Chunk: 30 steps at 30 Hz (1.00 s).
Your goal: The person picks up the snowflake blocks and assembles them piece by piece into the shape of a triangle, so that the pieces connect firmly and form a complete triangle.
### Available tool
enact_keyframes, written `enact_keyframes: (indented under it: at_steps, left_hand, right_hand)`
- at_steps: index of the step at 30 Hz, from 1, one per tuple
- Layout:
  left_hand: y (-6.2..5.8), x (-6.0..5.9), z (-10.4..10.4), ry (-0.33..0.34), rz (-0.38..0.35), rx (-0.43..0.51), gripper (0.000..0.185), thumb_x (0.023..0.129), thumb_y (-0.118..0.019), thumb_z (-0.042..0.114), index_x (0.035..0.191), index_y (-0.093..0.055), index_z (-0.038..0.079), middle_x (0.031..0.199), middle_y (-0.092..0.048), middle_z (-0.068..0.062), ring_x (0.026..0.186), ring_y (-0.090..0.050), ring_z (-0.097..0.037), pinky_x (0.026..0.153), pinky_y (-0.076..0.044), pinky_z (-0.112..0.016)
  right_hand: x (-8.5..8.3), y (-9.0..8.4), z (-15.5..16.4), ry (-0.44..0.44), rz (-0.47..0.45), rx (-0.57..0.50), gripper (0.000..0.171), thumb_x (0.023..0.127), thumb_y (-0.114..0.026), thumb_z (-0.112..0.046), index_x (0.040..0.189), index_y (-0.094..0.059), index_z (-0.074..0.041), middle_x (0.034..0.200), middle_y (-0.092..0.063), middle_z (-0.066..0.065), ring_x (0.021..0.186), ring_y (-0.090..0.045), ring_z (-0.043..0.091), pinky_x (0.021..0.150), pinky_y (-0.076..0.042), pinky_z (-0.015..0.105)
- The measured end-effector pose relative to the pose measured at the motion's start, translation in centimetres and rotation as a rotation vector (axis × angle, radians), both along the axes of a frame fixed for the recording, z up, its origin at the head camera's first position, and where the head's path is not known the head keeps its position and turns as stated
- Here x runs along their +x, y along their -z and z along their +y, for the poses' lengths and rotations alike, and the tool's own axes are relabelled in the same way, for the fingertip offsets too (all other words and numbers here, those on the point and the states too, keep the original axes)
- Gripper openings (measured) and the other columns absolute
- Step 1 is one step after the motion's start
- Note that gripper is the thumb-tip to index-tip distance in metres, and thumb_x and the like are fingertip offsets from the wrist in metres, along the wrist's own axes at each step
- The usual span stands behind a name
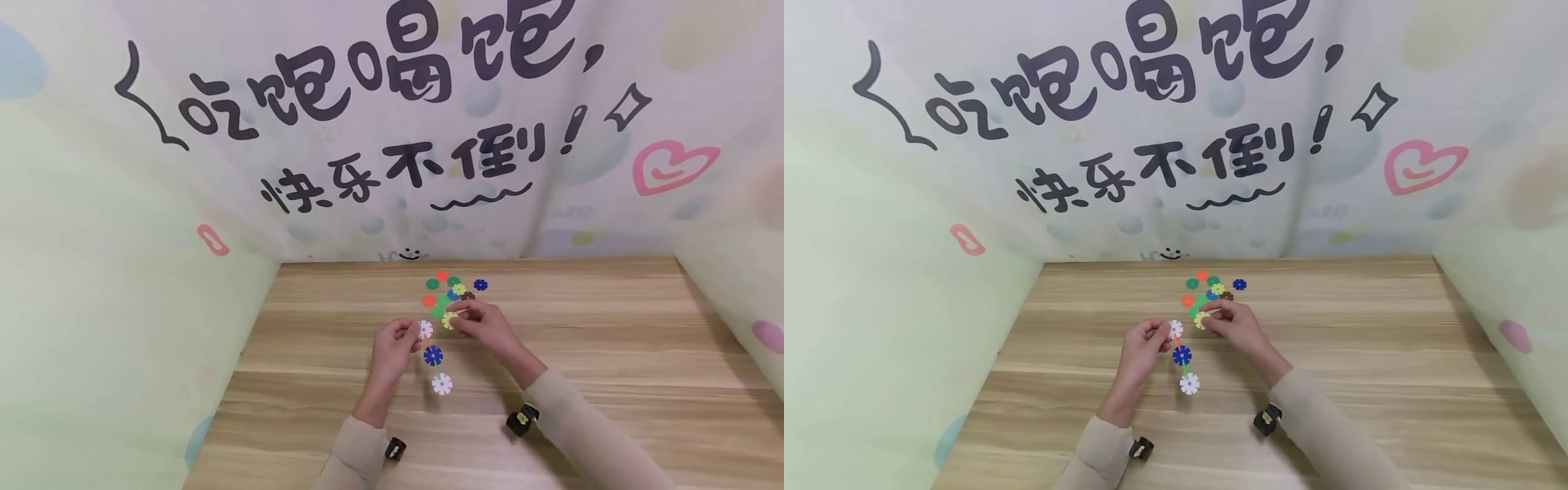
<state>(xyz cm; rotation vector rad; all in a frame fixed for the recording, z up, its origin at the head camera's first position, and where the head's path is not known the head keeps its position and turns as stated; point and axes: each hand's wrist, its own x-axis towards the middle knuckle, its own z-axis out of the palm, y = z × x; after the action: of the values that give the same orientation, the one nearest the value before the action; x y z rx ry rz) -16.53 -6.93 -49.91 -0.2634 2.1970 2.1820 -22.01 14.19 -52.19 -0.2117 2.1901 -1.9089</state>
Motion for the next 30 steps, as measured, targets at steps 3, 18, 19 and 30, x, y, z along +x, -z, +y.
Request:
enact_keyframes:
  at_steps: [3,18,19,30]
  left_hand:
    - [0.0,0.0,0.0,0.005,-0.023,-0.006,0.02,0.097,-0.067,0.024,0.105,-0.069,0.005,0.091,-0.068,-0.008,0.09,-0.067,-0.033,0.076,-0.058,-0.031]
    - [0.1,-0.2,0.5,0.037,0.018,-0.014,0.019,0.097,-0.067,0.017,0.101,-0.069,-0.001,0.084,-0.068,-0.007,0.074,-0.064,-0.015,0.072,-0.057,-0.028]
    - [0.1,-0.2,0.5,0.04,0.017,-0.018,0.019,0.097,-0.067,0.018,0.101,-0.069,-0.001,0.084,-0.068,-0.007,0.074,-0.064,-0.015,0.071,-0.057,-0.027]
    - [0.0,-0.1,0.5,0.075,0.001,-0.031,0.02,0.097,-0.067,0.018,0.102,-0.07,-0.001,0.085,-0.069,-0.007,0.074,-0.064,-0.015,0.072,-0.057,-0.028]
  right_hand:
    - [0.5,-0.7,-0.2,-0.018,0.004,-0.023,0.031,0.093,-0.073,-0.018,0.122,-0.067,-0.006,0.094,-0.064,0.013,0.087,-0.063,0.03,0.081,-0.058,0.042]
    - [1.9,-2.3,-0.8,-0.047,0.018,-0.054,0.029,0.093,-0.072,-0.016,0.12,-0.067,-0.006,0.092,-0.062,0.014,0.085,-0.063,0.03,0.083,-0.057,0.05]
    - [2.0,-2.3,-0.7,-0.048,0.021,-0.053,0.028,0.093,-0.072,-0.016,0.119,-0.067,-0.006,0.092,-0.061,0.014,0.085,-0.062,0.031,0.083,-0.056,0.052]
    - [2.4,-2.0,-0.7,-0.051,0.064,-0.031,0.024,0.094,-0.071,-0.013,0.117,-0.068,-0.007,0.091,-0.061,0.014,0.084,-0.064,0.033,0.08,-0.057,0.05]
